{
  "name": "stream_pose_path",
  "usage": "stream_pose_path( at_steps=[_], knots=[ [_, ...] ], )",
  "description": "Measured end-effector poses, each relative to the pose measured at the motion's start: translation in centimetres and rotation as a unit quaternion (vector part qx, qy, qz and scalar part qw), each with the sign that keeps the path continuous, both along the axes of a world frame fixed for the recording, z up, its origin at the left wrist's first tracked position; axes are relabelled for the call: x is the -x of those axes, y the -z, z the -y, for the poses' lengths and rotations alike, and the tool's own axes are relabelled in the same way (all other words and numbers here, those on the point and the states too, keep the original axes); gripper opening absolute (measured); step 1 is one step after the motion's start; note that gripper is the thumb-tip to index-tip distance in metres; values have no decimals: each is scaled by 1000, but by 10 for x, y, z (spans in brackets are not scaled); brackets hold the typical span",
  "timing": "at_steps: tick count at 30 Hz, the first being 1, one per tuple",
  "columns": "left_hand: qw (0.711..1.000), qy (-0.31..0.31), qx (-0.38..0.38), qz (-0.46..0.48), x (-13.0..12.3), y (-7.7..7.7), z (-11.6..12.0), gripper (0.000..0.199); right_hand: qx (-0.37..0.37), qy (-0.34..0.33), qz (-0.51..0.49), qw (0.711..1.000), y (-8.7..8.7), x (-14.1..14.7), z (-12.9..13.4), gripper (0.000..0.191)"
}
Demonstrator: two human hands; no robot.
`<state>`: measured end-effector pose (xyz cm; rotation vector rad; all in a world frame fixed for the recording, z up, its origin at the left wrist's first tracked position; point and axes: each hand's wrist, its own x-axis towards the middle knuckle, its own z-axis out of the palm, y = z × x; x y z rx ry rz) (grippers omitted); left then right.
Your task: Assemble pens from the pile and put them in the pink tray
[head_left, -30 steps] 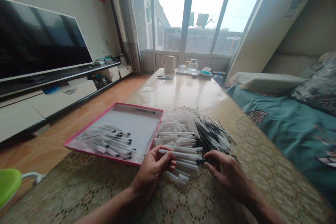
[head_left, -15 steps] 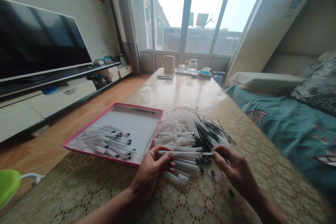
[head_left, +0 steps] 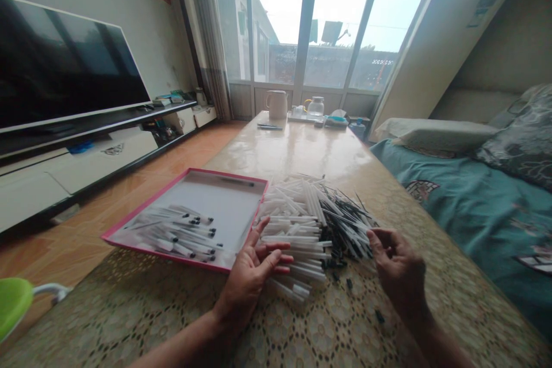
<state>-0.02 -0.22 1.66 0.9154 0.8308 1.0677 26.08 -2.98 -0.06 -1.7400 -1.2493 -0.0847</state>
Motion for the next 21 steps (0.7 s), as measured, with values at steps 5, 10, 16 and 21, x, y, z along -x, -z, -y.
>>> stream_pose_path(
  at_steps=[5,10,16,21],
  knots=[
    [998,32,-52,-35,-1,1,3,55,84,-26,131,987,3,9,-1,36],
    [982,61,-138,-117,-2,-8,16,18,59,18,115,992,2,4,5,42],
    [864,176,-334,-333,11,-59,25,20,54,4,116,992,7,0,6,40],
    [799,139,-386,-440,55,-75,-27,19,45,-27,108,993,6,1,6,37]
  ],
)
